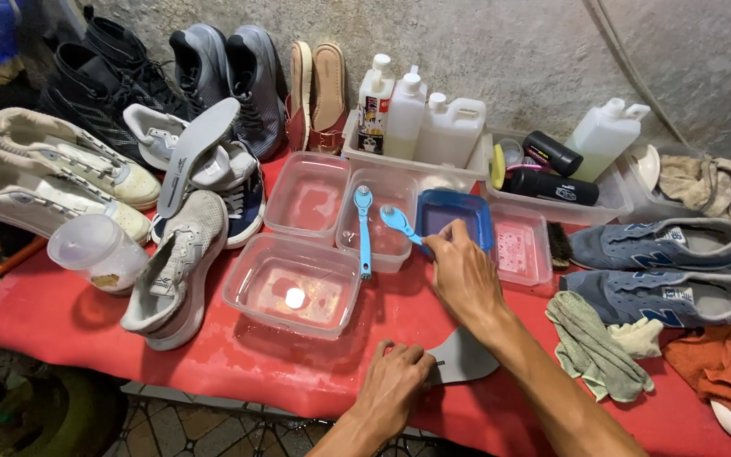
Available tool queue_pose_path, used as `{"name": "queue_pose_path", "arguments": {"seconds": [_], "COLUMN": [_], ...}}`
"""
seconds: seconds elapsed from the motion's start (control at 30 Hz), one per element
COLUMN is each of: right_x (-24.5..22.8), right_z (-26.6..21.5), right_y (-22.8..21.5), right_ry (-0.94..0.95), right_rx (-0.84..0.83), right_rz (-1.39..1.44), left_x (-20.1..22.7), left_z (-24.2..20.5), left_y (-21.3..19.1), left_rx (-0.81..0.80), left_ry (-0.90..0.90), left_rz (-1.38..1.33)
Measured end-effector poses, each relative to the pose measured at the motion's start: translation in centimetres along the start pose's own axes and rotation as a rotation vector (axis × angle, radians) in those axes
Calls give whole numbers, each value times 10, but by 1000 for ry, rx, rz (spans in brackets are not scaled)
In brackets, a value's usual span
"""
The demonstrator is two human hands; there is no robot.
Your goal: The person cleans a gray shoe insole on a red table using a blue toothbrush and an orange cloth. They scrub the insole with the brush, wipe it with the cloth, and place it inside a white sneaker. The workspace contains several pairs of shoes, plastic containers with water, and cleaning supplies.
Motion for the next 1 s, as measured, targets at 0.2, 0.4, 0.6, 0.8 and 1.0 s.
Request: {"name": "queue_pose_path", "arguments": {"seconds": [0.2,0.4,0.6,0.8,1.0], "right_x": [-10,-5,-9,-10,-8], "right_z": [-23,-38,-46,-47,-42], "right_y": [-11,1,0,12,6], "right_ry": [-40,0,-9,42,8], "right_rx": [165,140,159,59,165], "right_rz": [25,74,143,166,201], "left_x": [1,2,4,9,-8], "left_z": [3,1,0,2,-7], "left_y": [-5,-4,-7,-15,19], "left_rx": [8,0,1,29,30], "left_ry": [4,2,17,41,60], "left_rz": [-5,18,6,-15,42]}}
Point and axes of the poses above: each hand's wrist, its own z-axis towards the middle knuckle, its own y-axis out of the palm, x = y × z, the point moved 3 cm from there along z, towards the middle knuckle, and after that the axes turned 14 degrees about x, right-handed, at the moved point
